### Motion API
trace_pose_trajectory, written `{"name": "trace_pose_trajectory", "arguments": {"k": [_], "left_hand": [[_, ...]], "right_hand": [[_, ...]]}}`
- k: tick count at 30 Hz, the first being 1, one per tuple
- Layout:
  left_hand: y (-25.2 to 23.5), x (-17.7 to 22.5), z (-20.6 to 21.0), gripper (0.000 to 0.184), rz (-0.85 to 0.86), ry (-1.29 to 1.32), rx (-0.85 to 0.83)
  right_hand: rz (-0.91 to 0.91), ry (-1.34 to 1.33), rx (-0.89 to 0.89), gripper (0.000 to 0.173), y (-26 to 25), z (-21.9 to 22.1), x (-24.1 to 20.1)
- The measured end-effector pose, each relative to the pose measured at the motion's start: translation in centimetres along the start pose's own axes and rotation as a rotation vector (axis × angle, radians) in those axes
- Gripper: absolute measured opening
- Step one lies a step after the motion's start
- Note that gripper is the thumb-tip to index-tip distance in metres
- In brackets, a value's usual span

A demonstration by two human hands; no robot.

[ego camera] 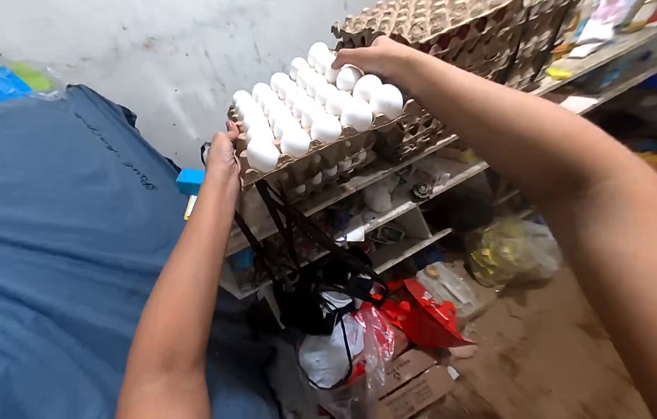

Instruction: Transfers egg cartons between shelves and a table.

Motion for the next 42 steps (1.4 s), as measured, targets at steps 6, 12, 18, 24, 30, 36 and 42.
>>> {"name": "trace_pose_trajectory", "arguments": {"k": [6, 12, 18, 24, 30, 36, 42], "left_hand": [[-7.8, -1.0, -2.3, 0.03, 0.05, -0.087, -0.202], [-15.5, -4.9, -2.6, 0.025, 0.122, 0.235, -0.492], [-23.6, -8.7, -0.7, 0.023, 0.243, 0.336, -0.323], [-20.9, -9.0, 1.4, 0.041, 0.313, 0.518, -0.284], [-23.2, -11.0, 1.6, 0.044, 0.287, 0.548, -0.295], [-23.7, -9.3, 1.0, 0.041, 0.23, 0.535, -0.283], [-22.6, -7.4, 0.1, 0.04, -0.079, 0.624, -0.23]], "right_hand": [[0.164, -0.21, 0.057, 0.062, -0.9, 2.6, 0.3], [0.222, -0.488, 0.216, 0.065, -1.0, 5.7, 1.1], [0.169, -0.654, 0.439, 0.038, -0.9, 8.6, 1.9], [0.182, -0.74, 0.617, 0.027, -0.6, 11.7, 1.9], [0.162, -0.736, 0.615, 0.046, -0.2, 13.8, 1.9], [0.109, -0.748, 0.58, 0.054, -0.4, 13.8, 1.7], [0.107, -0.762, 0.63, 0.056, -0.3, 14.3, 2.1]]}}
Point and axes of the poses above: each hand's wrist, its own y-axis away from the middle knuckle, its own z-axis out of the palm, x = y × z, the point moved 1 cm from there along -y, towards the middle knuckle, and after that the axes turned 1 degree about -y, right-handed, at the moved point
